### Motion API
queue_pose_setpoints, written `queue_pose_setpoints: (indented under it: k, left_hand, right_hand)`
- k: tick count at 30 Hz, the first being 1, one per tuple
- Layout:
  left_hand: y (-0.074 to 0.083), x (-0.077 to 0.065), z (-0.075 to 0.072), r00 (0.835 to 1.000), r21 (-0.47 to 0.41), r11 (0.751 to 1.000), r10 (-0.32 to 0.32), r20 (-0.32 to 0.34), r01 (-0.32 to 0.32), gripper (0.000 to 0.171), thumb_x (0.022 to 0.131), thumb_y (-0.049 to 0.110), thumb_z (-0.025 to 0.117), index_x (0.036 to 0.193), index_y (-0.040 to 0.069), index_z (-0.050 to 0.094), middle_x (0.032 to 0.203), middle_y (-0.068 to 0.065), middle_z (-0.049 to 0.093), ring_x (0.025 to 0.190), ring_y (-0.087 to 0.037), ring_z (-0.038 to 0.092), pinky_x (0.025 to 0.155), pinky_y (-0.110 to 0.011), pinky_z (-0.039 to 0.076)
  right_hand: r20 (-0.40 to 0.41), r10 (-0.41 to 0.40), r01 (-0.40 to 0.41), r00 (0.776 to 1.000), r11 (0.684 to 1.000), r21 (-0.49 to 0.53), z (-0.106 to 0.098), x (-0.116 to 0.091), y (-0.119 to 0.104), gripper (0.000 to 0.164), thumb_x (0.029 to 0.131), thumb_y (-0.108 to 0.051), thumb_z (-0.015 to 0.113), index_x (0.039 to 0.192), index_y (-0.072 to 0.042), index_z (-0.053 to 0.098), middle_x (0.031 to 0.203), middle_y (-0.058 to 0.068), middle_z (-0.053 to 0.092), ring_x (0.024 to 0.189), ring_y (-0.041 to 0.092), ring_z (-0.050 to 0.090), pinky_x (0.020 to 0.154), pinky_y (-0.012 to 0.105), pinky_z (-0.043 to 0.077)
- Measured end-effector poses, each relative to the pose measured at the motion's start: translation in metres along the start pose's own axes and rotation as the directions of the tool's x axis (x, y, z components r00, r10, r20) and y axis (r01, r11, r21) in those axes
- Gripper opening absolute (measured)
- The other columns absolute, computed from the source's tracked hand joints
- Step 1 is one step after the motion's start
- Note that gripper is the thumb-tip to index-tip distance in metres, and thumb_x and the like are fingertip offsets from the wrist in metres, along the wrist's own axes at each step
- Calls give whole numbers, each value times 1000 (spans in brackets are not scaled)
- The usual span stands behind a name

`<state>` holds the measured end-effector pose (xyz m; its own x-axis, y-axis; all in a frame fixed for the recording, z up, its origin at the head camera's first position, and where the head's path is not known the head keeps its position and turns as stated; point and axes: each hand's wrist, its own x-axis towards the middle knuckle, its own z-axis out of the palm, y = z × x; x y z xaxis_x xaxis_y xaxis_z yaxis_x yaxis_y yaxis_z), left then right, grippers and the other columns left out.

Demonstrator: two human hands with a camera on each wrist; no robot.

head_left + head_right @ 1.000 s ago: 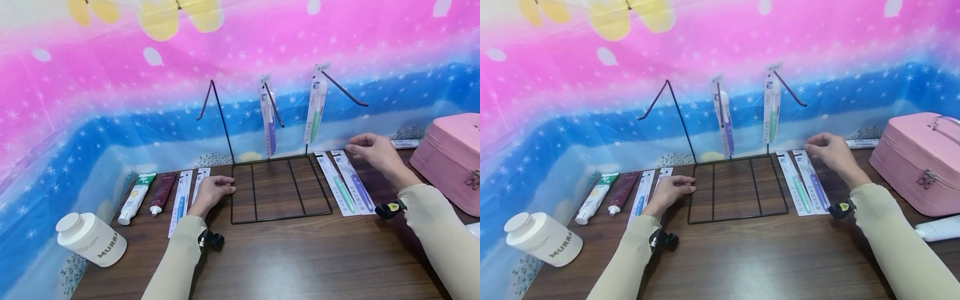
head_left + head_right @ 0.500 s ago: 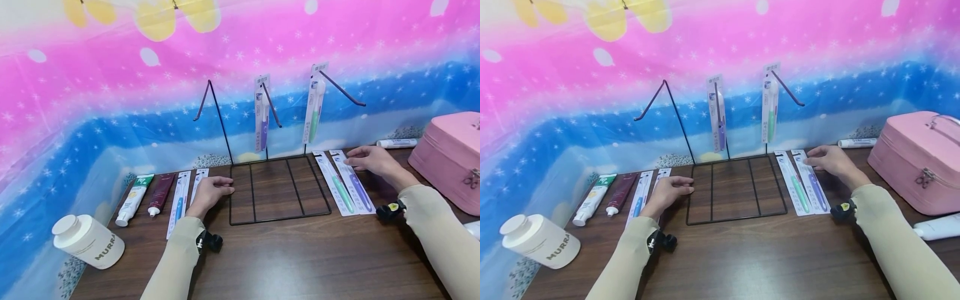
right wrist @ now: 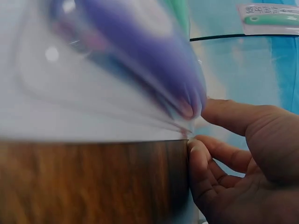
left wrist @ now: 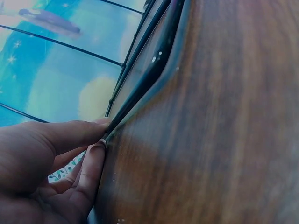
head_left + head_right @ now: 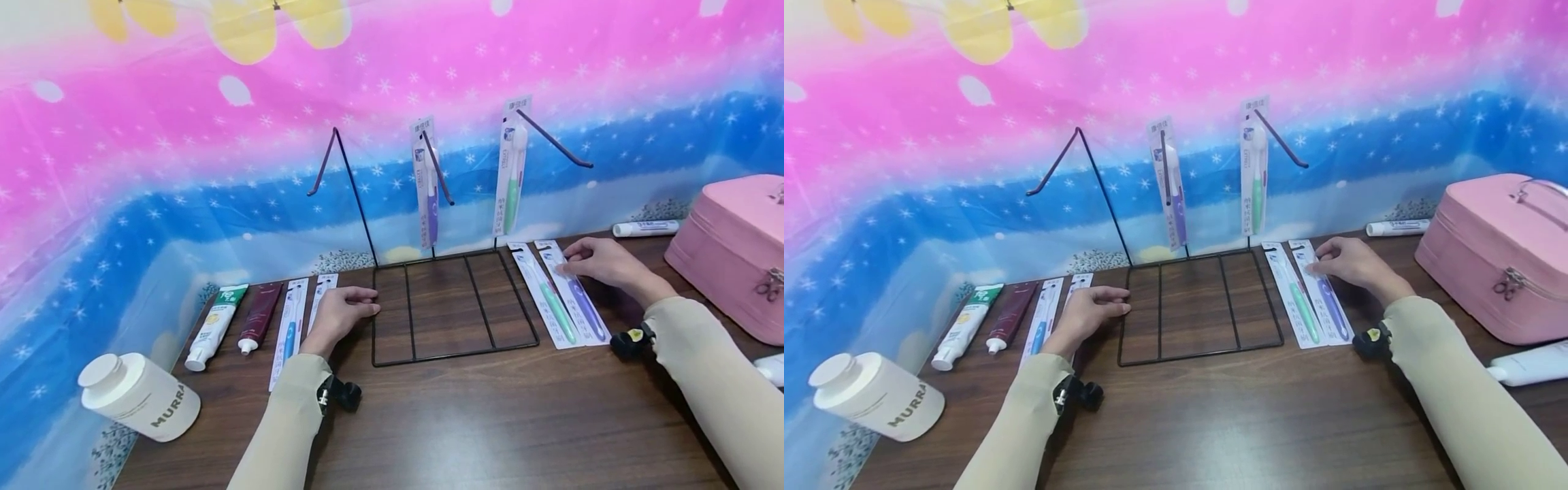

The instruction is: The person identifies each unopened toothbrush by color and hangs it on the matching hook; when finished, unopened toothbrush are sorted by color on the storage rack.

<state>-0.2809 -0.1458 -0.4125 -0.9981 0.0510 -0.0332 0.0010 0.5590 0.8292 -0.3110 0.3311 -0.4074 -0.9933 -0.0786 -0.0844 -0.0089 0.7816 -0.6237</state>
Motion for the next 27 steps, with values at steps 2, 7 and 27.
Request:
queue_pose_setpoints:
  k: [2, 7, 27]
  left_hand:
    - [0, -1, -1, 1000, -4, 1000, -2, -1, 2, 26, 85, 17, 76, 111, 15, 74, 103, -2, 70, 93, -19, 63, 83, -39, 49]
    - [0, -2, -2, 1000, -8, 1000, -6, 1, 6, 25, 86, 17, 76, 111, 15, 74, 102, -3, 70, 92, -19, 63, 83, -39, 49]
    - [3, 0, -2, 1000, -5, 1000, -13, 3, 13, 25, 85, 17, 76, 110, 16, 74, 101, -3, 70, 91, -19, 63, 82, -38, 49]
  right_hand:
    - [-8, -1, 1, 1000, 1000, -9, 0, 2, -2, 71, 83, -55, 70, 124, 1, 55, 113, 19, 58, 95, 31, 54, 79, 46, 44]
    - [-16, 25, -25, 1000, 999, -29, 2, 4, -6, 71, 85, -58, 65, 122, 3, 55, 110, 21, 57, 92, 31, 55, 76, 46, 45]
    - [-126, 130, -114, 983, 985, 132, 8, 1, -12, 52, 93, -44, 58, 115, 3, 58, 112, 24, 58, 91, 32, 60, 69, 40, 49]
